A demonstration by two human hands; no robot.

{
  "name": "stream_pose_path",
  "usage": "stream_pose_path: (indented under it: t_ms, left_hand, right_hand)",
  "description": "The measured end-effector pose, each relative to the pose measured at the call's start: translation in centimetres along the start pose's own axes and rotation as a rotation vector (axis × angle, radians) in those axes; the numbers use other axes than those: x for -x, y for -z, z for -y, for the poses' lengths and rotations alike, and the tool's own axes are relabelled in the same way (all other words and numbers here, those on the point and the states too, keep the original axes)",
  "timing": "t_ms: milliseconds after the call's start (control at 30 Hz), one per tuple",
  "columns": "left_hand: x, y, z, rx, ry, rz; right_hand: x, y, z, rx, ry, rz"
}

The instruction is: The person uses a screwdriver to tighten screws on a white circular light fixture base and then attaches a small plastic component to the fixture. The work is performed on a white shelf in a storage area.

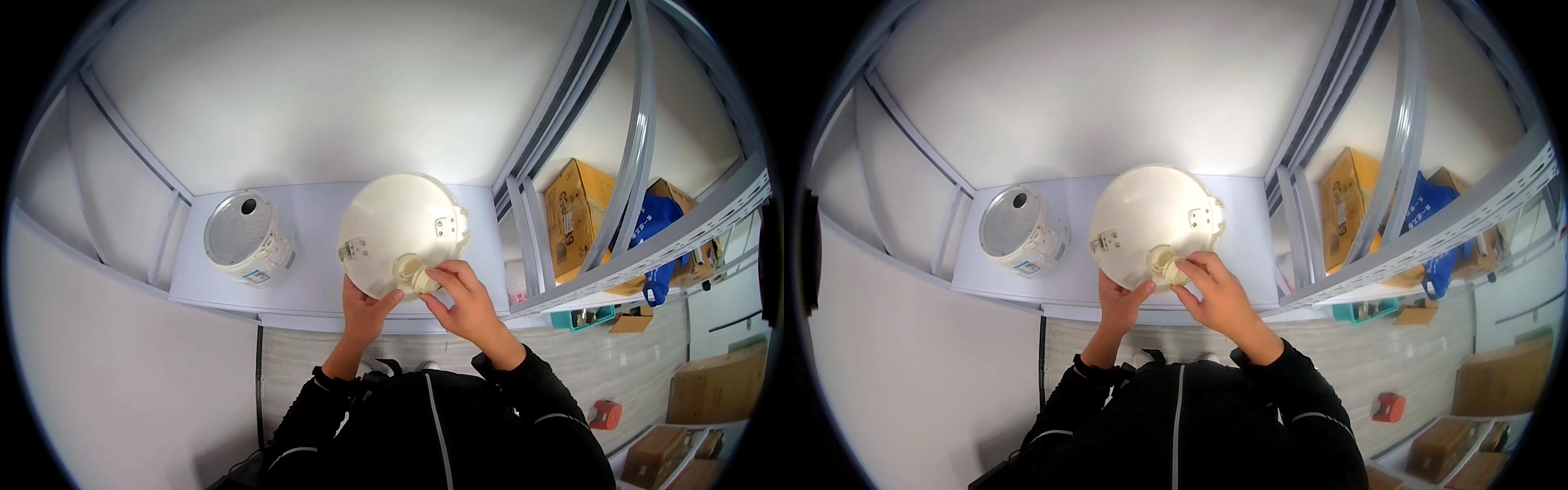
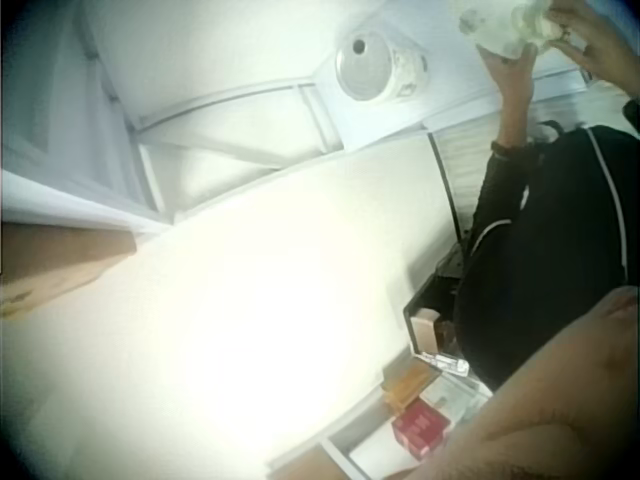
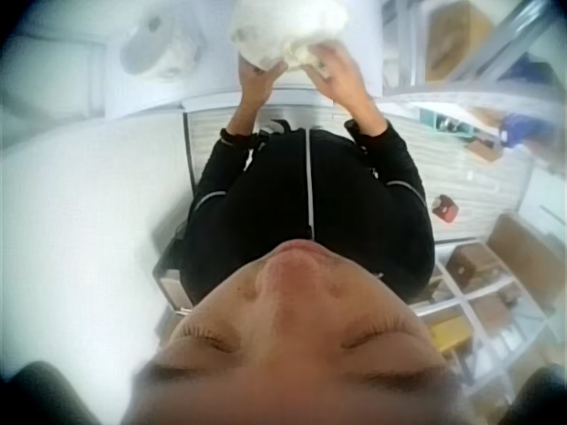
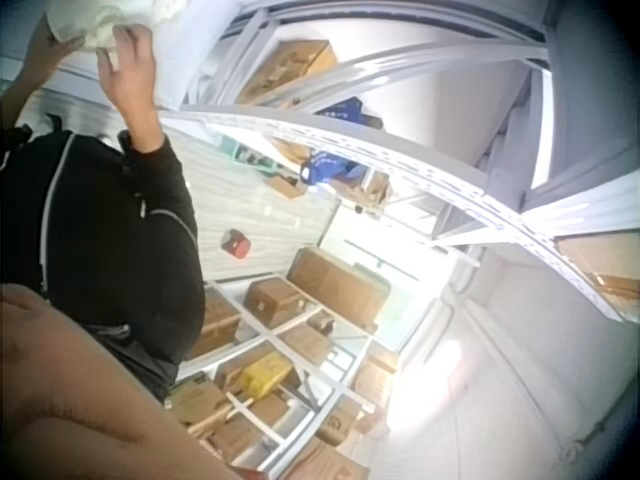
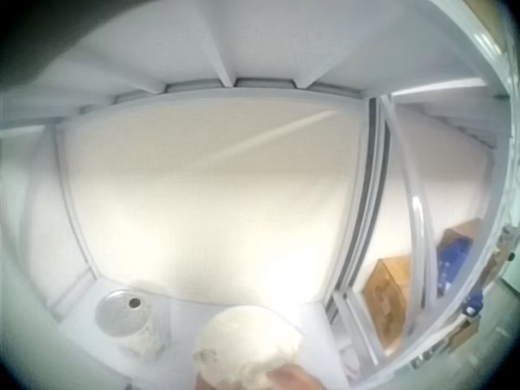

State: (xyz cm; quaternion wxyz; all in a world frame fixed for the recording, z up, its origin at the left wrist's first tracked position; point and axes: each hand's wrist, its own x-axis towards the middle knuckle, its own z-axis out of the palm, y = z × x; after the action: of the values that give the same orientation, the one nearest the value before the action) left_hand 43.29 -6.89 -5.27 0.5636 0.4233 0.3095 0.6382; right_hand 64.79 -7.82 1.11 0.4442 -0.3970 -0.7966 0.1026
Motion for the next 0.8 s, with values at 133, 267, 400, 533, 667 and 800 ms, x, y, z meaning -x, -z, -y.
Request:
stream_pose_path:
  t_ms: [133,267,400,533,667,800]
  left_hand:
    - [0.2,-0.2,-0.3,-0.041,-0.057,-0.005]
    - [0.3,-0.6,-0.6,-0.011,-0.069,-0.033]
    - [0.6,0.1,-0.5,-0.107,-0.042,0.003]
    - [0.8,0.0,-0.8,-0.182,-0.09,0.021]
    - [0.7,-0.3,-1.4,-0.215,-0.128,0.004]
    - [0.9,-0.3,-0.8,-0.225,-0.128,-0.04]
  right_hand:
    - [0.1,-0.8,0.3,0.017,-0.064,-0.012]
    - [0.0,-1.2,0.4,0.029,-0.097,-0.035]
    - [-0.2,-1.3,0.9,0.06,-0.102,-0.054]
    - [-0.4,-1.5,1.2,0.071,-0.094,-0.079]
    - [-0.7,-1.8,1.5,0.076,-0.11,-0.104]
    - [-1.0,-1.9,2.2,0.053,-0.119,-0.137]
